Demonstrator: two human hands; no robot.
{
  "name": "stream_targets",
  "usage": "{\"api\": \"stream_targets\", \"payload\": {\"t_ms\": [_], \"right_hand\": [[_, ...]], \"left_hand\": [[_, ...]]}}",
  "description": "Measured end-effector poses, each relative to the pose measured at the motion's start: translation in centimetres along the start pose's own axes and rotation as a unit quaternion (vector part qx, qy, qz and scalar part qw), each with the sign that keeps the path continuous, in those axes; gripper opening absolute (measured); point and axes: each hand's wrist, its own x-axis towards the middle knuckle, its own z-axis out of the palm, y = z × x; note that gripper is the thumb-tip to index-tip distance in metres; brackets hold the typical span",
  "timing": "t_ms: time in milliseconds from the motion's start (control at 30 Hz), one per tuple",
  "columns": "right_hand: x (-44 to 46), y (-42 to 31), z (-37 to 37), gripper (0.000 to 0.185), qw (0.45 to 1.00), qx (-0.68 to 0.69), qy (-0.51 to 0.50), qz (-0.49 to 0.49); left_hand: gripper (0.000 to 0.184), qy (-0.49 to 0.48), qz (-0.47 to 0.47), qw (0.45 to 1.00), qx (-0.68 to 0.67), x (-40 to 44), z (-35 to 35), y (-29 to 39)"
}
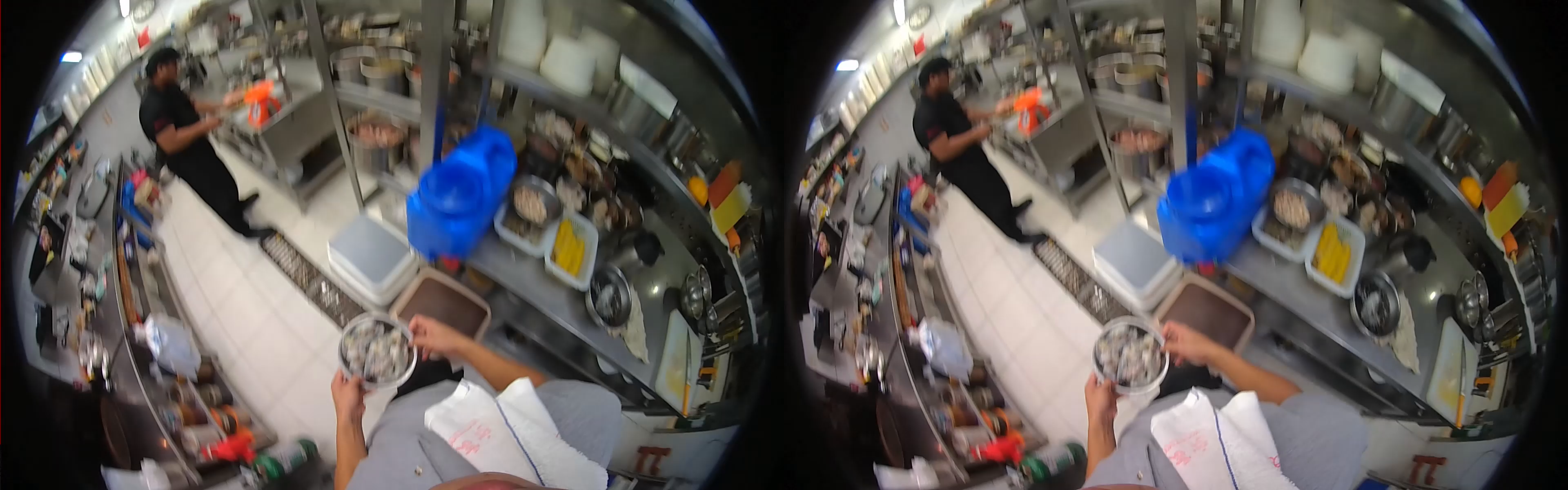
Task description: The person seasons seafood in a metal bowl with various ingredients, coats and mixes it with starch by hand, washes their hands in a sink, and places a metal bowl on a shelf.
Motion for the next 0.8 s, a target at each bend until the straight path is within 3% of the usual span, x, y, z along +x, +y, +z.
{"api": "stream_targets", "payload": {"t_ms": [233,300,367,467,700,800], "right_hand": [[15.7,-11.0,2.3,0.021,0.984,-0.174,0.025,0.016],[19.4,-14.0,3.2,0.021,0.958,-0.276,0.015,-0.08],[22.3,-16.8,4.1,0.023,0.95,-0.297,0.026,-0.094],[27.0,-19.7,4.6,0.025,0.921,-0.37,0.036,-0.116],[30.6,-25.8,3.8,0.023,0.921,-0.341,0.171,-0.076],[30.2,-28.7,3.4,0.023,0.892,-0.35,0.276,-0.077]], "left_hand": [[0.032,0.048,0.001,0.998,-0.051,11.6,-5.3,9.3],[0.037,0.029,0.006,0.998,-0.06,14.8,-7.1,11.3],[0.043,0.012,0.009,0.998,-0.066,18.1,-8.5,13.2],[0.033,0.047,0.004,0.995,-0.083,24.3,-10.6,16.4],[0.035,-0.016,-0.022,0.999,-0.017,34.8,-15.2,26.9],[0.035,-0.052,-0.028,0.998,0.024,39.9,-15.1,31.2]]}}
